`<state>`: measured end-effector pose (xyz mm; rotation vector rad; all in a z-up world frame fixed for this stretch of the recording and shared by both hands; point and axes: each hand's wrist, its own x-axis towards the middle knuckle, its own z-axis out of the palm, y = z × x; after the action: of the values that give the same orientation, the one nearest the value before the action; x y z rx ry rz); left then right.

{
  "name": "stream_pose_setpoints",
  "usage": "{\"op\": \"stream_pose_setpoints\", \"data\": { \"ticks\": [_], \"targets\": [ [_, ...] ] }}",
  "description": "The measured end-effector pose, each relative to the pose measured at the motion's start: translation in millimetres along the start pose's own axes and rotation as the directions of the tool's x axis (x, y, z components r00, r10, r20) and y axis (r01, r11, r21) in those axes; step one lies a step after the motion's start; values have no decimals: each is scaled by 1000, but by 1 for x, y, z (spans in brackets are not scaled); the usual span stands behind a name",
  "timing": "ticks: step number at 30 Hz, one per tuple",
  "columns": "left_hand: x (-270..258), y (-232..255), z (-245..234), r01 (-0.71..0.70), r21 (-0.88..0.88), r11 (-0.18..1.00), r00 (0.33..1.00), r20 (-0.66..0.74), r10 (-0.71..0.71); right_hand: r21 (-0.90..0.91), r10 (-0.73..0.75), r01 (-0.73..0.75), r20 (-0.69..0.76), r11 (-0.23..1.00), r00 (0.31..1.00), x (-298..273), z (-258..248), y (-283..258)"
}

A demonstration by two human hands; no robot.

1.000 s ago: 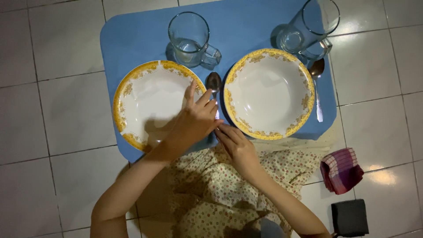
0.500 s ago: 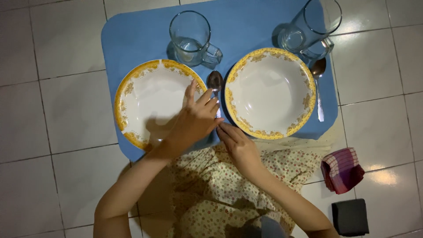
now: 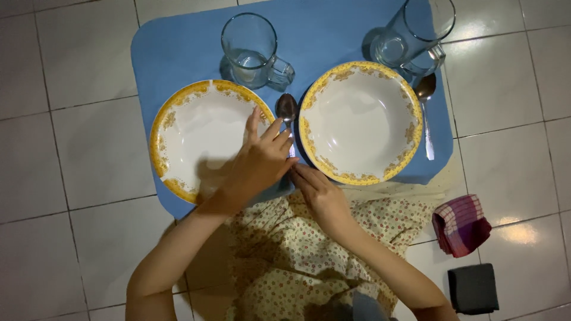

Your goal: The person arranges two plates, two glasses, and two spoons on a blue tray. They repeatedly reposition the items to achieve a symmetrical layout, handling each object individually and adjusting placement multiple times.

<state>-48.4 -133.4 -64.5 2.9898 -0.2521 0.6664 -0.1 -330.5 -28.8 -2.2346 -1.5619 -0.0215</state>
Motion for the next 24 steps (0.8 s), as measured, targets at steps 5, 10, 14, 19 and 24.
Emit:
{"op": "stream_pose_setpoints", "data": {
  "ticks": [5,10,14,19,24],
  "targets": [
    [0,1,-1,28,7,1000,998,53,-29,-1,-15,15,-9,1000,1000,-1,0,2],
    [-2,1,2,30,11,999,997,67,-31,-26,-42,41,-22,999,999,-3,6,4],
    [2,2,-6,45,2,999,995,87,-45,37,-14,14,6,999,1000,-1,-1,4],
    [7,13,-22,50,-2,999,997,56,-50,99,-9,19,-99,995,995,-11,-3,3],
    [28,16,-22,104,-103,989,994,-20,-106,327,121,-81,-104,942,987,-27,-42,30]
  ]
}}
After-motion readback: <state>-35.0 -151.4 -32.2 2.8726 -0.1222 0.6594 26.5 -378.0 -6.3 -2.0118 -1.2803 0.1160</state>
